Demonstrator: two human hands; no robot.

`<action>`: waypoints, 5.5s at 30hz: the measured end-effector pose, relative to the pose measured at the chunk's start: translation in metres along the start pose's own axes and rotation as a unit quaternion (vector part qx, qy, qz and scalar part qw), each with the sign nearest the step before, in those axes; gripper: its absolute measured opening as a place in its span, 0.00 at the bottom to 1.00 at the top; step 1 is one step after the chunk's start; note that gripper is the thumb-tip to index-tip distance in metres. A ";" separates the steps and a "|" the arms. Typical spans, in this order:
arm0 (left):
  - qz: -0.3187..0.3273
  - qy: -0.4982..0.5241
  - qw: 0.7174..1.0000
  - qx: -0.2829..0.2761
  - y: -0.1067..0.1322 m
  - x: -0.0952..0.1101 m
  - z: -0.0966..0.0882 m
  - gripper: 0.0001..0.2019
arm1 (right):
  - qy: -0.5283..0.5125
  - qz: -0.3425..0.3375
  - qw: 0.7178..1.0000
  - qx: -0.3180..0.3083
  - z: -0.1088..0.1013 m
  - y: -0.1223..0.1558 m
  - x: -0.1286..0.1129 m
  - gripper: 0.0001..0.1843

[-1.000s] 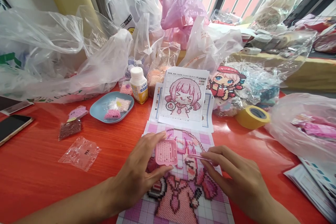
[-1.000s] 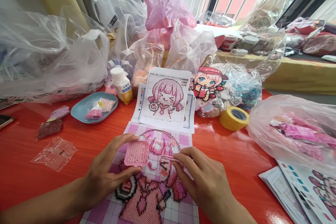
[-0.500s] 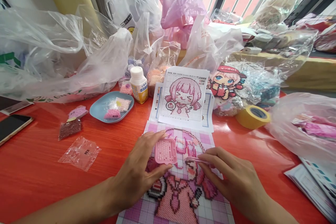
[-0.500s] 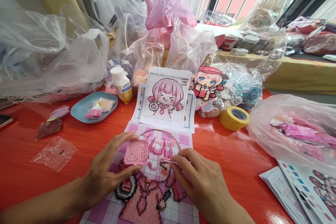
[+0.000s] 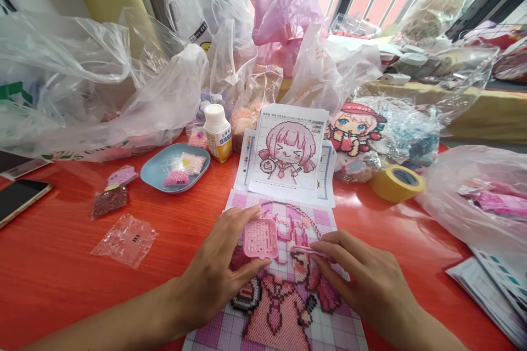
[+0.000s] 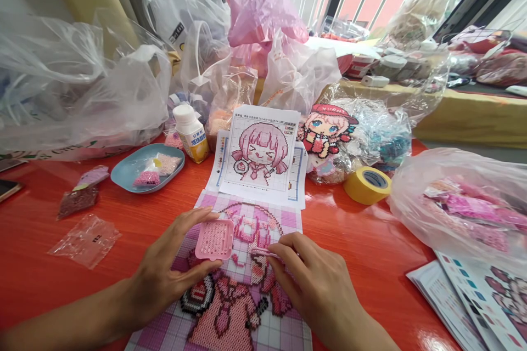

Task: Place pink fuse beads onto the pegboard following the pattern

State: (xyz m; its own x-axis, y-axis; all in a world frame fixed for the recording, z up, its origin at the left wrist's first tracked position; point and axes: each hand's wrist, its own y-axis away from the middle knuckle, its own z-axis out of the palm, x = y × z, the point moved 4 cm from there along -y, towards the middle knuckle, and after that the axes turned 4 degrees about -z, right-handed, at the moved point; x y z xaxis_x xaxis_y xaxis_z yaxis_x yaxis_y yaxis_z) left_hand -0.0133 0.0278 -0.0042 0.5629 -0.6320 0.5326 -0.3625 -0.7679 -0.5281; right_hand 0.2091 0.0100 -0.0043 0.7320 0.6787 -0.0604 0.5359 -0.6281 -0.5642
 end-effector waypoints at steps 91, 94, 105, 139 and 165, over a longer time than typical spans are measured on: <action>0.016 0.007 0.999 -0.040 0.001 0.002 0.002 0.35 | 0.013 0.008 1.000 -0.001 -0.002 0.001 0.000 0.07; 0.017 0.004 0.999 -0.040 0.000 0.002 0.002 0.35 | 0.012 0.006 1.000 -0.003 -0.002 0.001 0.000 0.07; 0.020 0.015 0.999 -0.031 0.001 0.001 0.003 0.35 | 0.011 0.005 1.000 -0.003 -0.001 0.002 0.000 0.06; 0.031 -0.019 0.999 -0.040 0.004 0.000 0.004 0.31 | 0.013 0.012 1.000 0.004 0.000 0.003 0.002 0.07; 0.088 0.037 0.988 -0.122 0.001 0.006 0.006 0.33 | -0.059 -0.019 0.998 0.014 0.001 0.004 -0.010 0.09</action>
State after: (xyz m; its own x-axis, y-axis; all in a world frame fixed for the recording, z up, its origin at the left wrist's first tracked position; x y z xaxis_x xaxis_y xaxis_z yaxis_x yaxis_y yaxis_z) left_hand -0.0054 0.0238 -0.0053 0.4230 -0.7563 0.4991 -0.6232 -0.6427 -0.4457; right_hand 0.2037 0.0010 -0.0073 0.6549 0.7436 -0.1344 0.5496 -0.5908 -0.5906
